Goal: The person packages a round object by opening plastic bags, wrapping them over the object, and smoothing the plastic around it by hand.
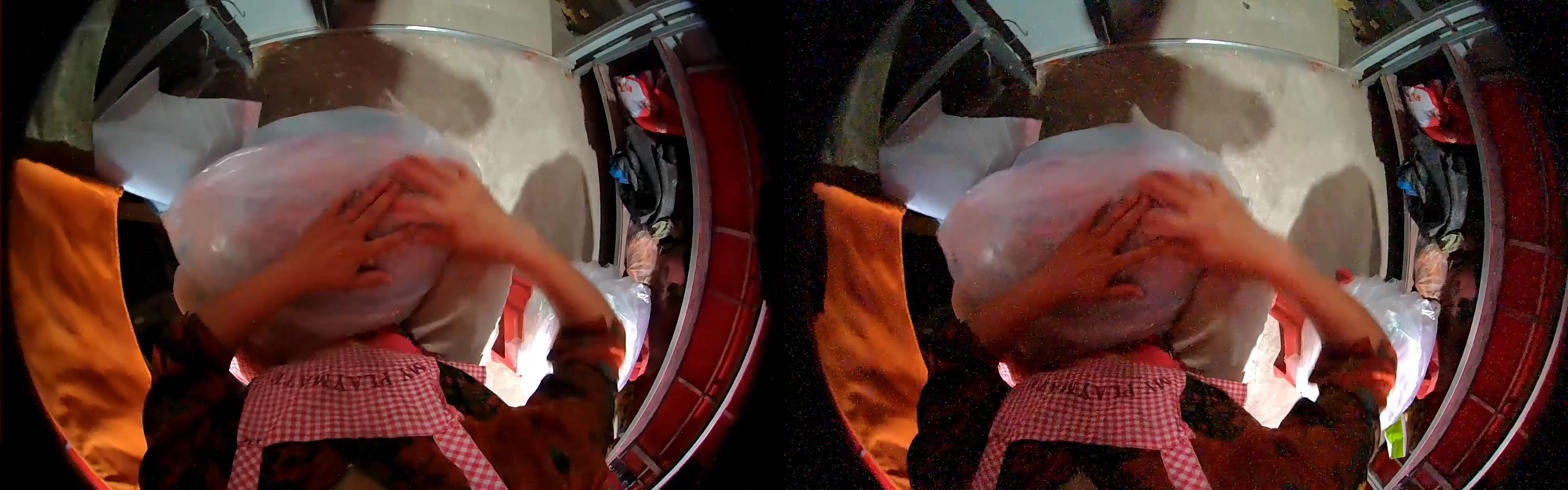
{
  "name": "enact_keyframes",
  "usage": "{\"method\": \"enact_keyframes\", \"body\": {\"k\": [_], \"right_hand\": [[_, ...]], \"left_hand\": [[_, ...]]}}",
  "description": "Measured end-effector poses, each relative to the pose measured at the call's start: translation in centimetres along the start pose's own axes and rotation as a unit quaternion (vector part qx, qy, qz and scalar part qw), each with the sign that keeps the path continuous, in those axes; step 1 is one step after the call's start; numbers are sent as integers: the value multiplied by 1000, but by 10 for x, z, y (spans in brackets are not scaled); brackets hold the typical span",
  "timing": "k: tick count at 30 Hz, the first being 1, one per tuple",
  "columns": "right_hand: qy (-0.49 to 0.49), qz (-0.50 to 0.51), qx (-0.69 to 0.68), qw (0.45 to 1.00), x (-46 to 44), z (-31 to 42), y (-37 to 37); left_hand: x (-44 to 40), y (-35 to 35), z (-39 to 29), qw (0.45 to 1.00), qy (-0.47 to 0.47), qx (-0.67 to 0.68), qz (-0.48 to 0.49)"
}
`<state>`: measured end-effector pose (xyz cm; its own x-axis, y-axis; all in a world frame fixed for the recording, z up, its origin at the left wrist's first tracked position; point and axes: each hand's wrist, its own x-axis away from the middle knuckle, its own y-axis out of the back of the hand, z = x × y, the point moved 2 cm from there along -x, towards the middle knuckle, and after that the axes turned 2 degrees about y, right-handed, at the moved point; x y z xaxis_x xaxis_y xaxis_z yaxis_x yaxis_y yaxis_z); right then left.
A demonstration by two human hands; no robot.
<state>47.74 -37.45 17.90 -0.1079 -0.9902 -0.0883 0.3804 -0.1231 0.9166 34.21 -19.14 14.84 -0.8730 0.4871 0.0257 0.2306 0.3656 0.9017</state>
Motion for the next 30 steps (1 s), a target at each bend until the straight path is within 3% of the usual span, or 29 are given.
{"method": "enact_keyframes", "body": {"k": [2, 5, 7, 10, 15, 19, 20, 22, 24, 26, 29, 30], "right_hand": [[33, -153, -35, 987, -17, -81, -25], [-91, 2, -339, 936, -67, -151, -42], [-151, 76, -408, 897, -89, -178, -66], [-227, 108, -424, 870, -112, -218, -119], [-346, 69, -392, 849, -94, -279, -201], [-402, 11, -375, 836, -31, -324, -197], [-525, -102, -486, 691, -30, -294, -155], [-460, -301, -475, 687, -45, -222, -69], [-335, -335, -416, 776, -50, -154, -13], [-220, -324, -208, 896, -51, -83, -6], [-158, -308, 68, 936, -59, -42, -46], [-167, -312, 73, 932, -57, -40, -46]], "left_hand": [[-12, 10, -13, 1000, -1, -14, -20], [-21, 10, -21, 1000, 7, 1, 12], [-25, 17, -26, 999, 12, 9, 34], [-27, 18, -26, 998, 17, 27, 49], [-23, 14, -20, 996, 27, 64, 49], [-22, 19, -18, 994, 32, 82, 63], [-20, 20, -17, 994, 33, 81, 66], [-19, 23, -18, 996, 25, 74, 51], [-20, 29, -20, 997, 18, 62, 32], [-21, 27, -25, 999, 11, 49, 11], [-16, 26, -24, 999, -16, 38, -31], [-19, 25, -24, 996, -28, 46, -65]]}}
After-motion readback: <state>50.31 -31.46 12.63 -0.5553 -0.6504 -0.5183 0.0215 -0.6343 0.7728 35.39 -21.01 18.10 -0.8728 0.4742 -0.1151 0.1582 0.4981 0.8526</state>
